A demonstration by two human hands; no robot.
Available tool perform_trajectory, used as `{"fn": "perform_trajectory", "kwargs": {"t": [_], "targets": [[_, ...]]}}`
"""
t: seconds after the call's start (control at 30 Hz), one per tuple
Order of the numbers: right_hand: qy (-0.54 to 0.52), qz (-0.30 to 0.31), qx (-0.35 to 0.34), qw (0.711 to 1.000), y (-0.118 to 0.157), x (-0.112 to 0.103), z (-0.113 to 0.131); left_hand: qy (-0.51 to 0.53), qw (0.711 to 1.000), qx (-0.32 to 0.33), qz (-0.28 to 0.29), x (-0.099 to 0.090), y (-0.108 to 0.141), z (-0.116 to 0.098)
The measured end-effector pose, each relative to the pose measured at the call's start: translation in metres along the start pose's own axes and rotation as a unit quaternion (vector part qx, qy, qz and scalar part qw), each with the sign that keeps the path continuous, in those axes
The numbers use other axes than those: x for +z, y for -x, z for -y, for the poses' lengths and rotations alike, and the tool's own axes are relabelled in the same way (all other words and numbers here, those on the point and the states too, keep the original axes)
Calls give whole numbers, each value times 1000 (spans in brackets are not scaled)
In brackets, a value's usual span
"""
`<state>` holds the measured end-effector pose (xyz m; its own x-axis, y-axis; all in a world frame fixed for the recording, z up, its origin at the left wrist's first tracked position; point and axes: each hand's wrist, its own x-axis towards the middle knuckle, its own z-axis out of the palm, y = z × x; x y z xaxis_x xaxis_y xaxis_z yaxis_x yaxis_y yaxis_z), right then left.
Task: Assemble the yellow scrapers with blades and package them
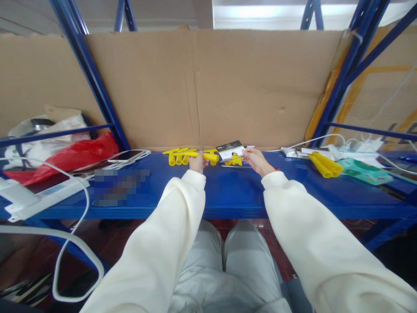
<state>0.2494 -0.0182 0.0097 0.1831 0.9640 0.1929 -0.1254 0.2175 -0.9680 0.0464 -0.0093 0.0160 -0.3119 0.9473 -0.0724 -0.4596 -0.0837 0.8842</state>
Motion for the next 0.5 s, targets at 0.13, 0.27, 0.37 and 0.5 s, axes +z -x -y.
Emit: {"fn": "perform_trajectory", "kwargs": {"t": [0.13,0.27,0.37,0.5], "targets": [[-26,36,5,999,7,6,1,-38,995,-23,87,1,-2,5],[-30,53,15,998,10,8,2,-59,984,-44,163,1,-7,10],[-32,59,17,998,10,10,2,-44,982,-64,171,3,-12,11],[-40,77,15,996,11,12,2,-17,982,-88,167,5,-17,10]]}}
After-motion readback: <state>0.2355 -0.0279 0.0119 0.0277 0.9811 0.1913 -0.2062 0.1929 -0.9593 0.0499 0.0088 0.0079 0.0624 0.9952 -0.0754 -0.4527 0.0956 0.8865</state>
